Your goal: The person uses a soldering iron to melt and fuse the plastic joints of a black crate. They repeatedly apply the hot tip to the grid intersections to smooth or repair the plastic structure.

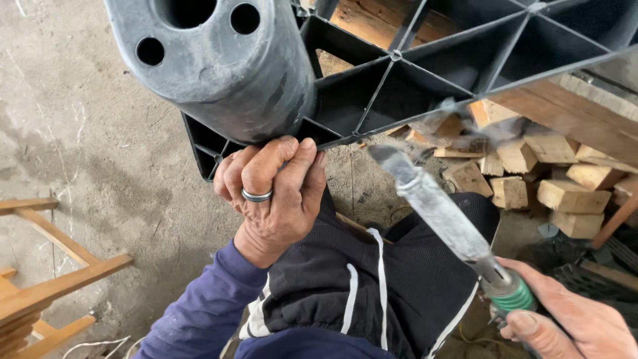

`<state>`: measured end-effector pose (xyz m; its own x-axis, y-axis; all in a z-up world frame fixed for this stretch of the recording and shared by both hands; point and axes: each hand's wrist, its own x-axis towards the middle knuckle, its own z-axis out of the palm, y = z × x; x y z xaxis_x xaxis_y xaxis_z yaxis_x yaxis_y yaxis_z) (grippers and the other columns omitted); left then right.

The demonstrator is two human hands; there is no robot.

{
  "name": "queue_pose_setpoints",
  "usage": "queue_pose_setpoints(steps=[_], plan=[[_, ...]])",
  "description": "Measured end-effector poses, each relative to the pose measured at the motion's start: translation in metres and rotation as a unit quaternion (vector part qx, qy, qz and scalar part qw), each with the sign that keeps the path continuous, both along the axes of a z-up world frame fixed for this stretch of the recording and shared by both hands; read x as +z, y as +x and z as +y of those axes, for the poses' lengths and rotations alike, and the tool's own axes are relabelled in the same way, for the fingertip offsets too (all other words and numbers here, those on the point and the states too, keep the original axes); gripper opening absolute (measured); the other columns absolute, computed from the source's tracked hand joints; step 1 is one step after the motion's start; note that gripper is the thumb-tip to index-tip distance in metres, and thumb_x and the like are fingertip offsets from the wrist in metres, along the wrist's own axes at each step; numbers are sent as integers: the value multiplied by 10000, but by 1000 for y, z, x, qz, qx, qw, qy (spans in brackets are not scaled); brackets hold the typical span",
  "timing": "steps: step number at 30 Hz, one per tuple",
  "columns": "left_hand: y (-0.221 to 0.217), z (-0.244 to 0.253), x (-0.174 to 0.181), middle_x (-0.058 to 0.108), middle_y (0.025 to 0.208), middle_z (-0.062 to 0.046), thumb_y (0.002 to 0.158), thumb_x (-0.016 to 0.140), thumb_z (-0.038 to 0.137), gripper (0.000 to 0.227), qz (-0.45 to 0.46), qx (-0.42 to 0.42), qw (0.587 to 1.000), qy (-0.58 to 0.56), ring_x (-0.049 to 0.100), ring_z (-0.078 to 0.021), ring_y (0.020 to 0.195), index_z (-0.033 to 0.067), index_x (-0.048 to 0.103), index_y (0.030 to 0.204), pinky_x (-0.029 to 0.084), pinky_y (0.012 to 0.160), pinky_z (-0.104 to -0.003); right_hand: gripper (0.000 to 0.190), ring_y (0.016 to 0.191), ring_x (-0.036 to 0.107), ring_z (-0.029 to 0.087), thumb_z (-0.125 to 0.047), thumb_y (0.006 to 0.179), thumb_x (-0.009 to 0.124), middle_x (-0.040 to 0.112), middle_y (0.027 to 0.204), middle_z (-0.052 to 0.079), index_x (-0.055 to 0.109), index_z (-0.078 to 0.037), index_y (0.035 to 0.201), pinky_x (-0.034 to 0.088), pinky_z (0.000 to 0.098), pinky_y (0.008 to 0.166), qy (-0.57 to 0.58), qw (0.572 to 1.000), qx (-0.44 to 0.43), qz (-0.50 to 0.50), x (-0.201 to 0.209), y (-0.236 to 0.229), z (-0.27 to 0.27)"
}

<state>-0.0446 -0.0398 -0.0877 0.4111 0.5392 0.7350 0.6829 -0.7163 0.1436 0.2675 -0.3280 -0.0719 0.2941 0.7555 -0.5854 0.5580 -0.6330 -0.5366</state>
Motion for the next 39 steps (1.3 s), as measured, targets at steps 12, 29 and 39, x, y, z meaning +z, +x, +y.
queue_pose_setpoints(steps=[12, 29, 39], plan=[[-10, 15, -5, 586, 1221, 31, 961, 879, 162, 303, -8, -35, 999, -1, 556, -184, 1116, 142, 722, 1219, 369, 1026, -365, 651, 614, 677, 164, -436, 926, 640, 716, 844, 52, 575, -207, 1532, 564, 312, 544, -28, 997, -69, -11, 46, -42, 33], [-4, 10, -13, 550, 1215, 59, 1026, 874, 248, 225, 2, -12, 1000, -17, 550, -180, 1130, 186, 734, 1192, 329, 1037, -379, 578, 458, 617, 89, -503, 915, 589, 669, 662, -43, 609, -275, 1445, 521, 274, 437, 4, 997, -12, -79, 79, -49, 53], [-5, 15, -13, 557, 1173, 61, 981, 867, 244, 236, -3, -13, 1000, -12, 547, -166, 1096, 190, 729, 1165, 319, 1016, -383, 611, 442, 595, 96, -492, 925, 563, 720, 838, -19, 565, -273, 1495, 504, 263, 386, 39, 998, -30, -33, 59, -35, 42]])
